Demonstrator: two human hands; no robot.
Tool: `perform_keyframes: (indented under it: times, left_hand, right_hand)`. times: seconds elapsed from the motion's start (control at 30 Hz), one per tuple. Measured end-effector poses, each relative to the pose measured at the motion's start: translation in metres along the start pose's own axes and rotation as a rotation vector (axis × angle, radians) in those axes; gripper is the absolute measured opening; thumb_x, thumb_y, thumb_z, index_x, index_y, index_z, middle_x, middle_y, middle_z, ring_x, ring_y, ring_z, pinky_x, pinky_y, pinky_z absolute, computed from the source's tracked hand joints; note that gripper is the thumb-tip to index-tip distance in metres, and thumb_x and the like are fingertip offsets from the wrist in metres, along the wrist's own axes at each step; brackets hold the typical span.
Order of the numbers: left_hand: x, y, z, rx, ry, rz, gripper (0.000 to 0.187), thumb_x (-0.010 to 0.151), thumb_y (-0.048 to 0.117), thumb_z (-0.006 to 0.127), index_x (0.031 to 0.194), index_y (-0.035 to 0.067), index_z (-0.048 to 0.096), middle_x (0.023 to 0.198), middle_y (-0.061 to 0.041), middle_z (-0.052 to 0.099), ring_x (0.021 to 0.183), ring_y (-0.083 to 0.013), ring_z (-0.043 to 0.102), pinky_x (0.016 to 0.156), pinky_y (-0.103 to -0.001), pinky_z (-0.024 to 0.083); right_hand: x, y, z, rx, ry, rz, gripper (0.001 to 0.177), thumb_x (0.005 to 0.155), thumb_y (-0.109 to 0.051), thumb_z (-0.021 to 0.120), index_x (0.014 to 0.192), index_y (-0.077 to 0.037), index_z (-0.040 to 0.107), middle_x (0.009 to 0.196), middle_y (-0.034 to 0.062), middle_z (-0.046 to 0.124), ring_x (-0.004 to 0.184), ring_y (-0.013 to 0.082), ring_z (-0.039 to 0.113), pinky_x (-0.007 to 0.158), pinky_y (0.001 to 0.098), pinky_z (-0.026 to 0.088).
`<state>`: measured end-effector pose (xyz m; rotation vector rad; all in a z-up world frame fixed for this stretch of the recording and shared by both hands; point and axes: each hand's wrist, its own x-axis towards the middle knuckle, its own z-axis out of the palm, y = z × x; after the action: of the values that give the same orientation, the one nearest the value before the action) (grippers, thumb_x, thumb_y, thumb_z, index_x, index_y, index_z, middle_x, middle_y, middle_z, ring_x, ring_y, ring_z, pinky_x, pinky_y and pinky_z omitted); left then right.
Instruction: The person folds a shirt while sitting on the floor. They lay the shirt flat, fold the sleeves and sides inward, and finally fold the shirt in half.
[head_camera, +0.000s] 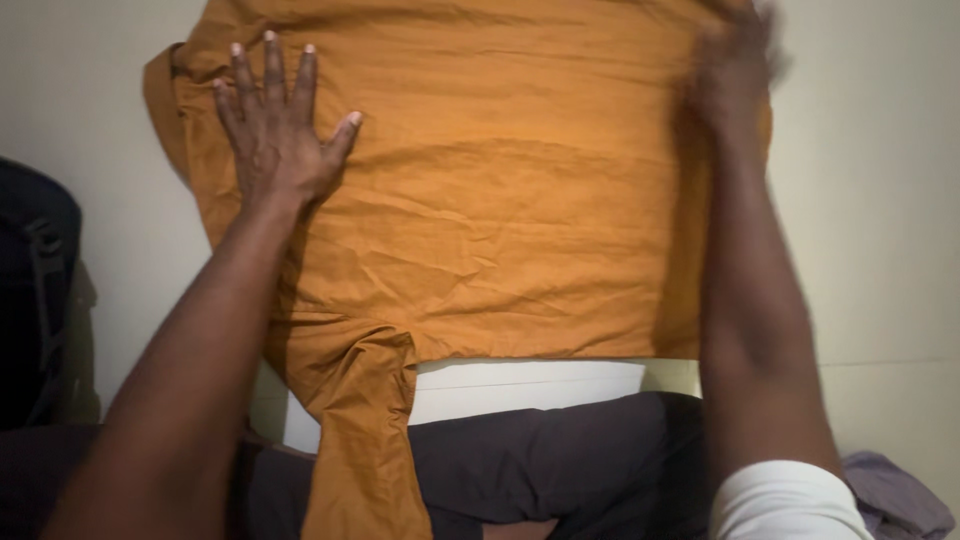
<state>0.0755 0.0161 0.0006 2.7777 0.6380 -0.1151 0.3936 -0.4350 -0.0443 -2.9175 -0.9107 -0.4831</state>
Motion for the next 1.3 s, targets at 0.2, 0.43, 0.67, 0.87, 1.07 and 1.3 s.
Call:
perform_keyframes:
  times: [0.2,0.43,0.67,0.87,1.07,1.3]
  left_hand:
    - [0.001,0.004,0.002,0.017,-0.026,-0.016,0.089,0.097,0.075,0.034,0.169,0.027,0.011,0.176,-0.006,-0.006,0.159,-0.0335,-0.014,0.128,-0.062,-0.007]
    - [0.002,-0.001,0.001,0.008,-0.004,0.005,0.088,0.098,0.073,0.035,0.169,0.027,0.013,0.176,-0.006,-0.005,0.159,-0.0327,-0.015,0.128,-0.061,-0.008]
    - [-0.003,0.001,-0.001,-0.005,0.004,0.005,0.088,0.098,0.072,0.038,0.169,0.026,0.013,0.176,-0.006,-0.004,0.159,-0.0334,-0.015,0.127,-0.061,-0.008]
    - [-0.006,0.004,-0.007,-0.036,0.013,0.008,0.088,0.098,0.071,0.039,0.169,0.025,0.014,0.176,-0.008,-0.002,0.159,-0.0347,-0.013,0.128,-0.062,-0.007]
    - [-0.006,-0.006,-0.002,-0.066,0.0,0.031,0.089,0.099,0.071,0.037,0.169,0.023,0.014,0.176,-0.01,-0.001,0.159,-0.0366,-0.012,0.127,-0.063,-0.006]
    - [0.004,-0.037,-0.024,-0.401,0.106,0.073,0.078,0.103,0.06,0.052,0.163,0.016,0.029,0.169,-0.016,0.02,0.156,-0.0364,0.014,0.125,-0.056,0.015]
  right_hand:
    - [0.036,-0.116,0.024,0.3,-0.268,-0.177,0.052,0.114,-0.039,0.048,0.161,-0.017,0.042,0.162,0.0175,0.039,0.148,0.0376,0.034,0.118,0.0586,0.02]
    - [0.025,0.017,-0.013,0.256,-0.272,0.524,0.058,0.114,-0.043,0.027,0.162,-0.012,0.021,0.17,0.0146,0.017,0.156,0.0325,0.01,0.12,0.0635,-0.002]
    - [-0.075,-0.04,-0.026,0.148,-0.319,0.113,0.064,0.115,-0.049,0.017,0.171,-0.017,0.008,0.178,0.0059,0.0,0.163,0.023,-0.002,0.126,0.0592,-0.01]
    - [-0.154,-0.093,-0.086,0.233,-0.415,0.189,0.062,0.109,-0.051,0.024,0.166,-0.026,0.022,0.175,0.0048,0.009,0.161,0.0245,0.003,0.127,0.0535,-0.004]
    - [-0.161,-0.092,-0.087,0.213,-0.37,0.15,0.063,0.11,-0.052,0.027,0.166,-0.024,0.024,0.174,0.0061,0.013,0.161,0.0261,0.009,0.127,0.0538,0.0]
    - [-0.161,-0.106,-0.103,0.117,-0.295,0.199,0.058,0.108,-0.047,0.033,0.159,-0.021,0.033,0.169,0.0076,0.021,0.155,0.0283,0.016,0.121,0.0609,0.004]
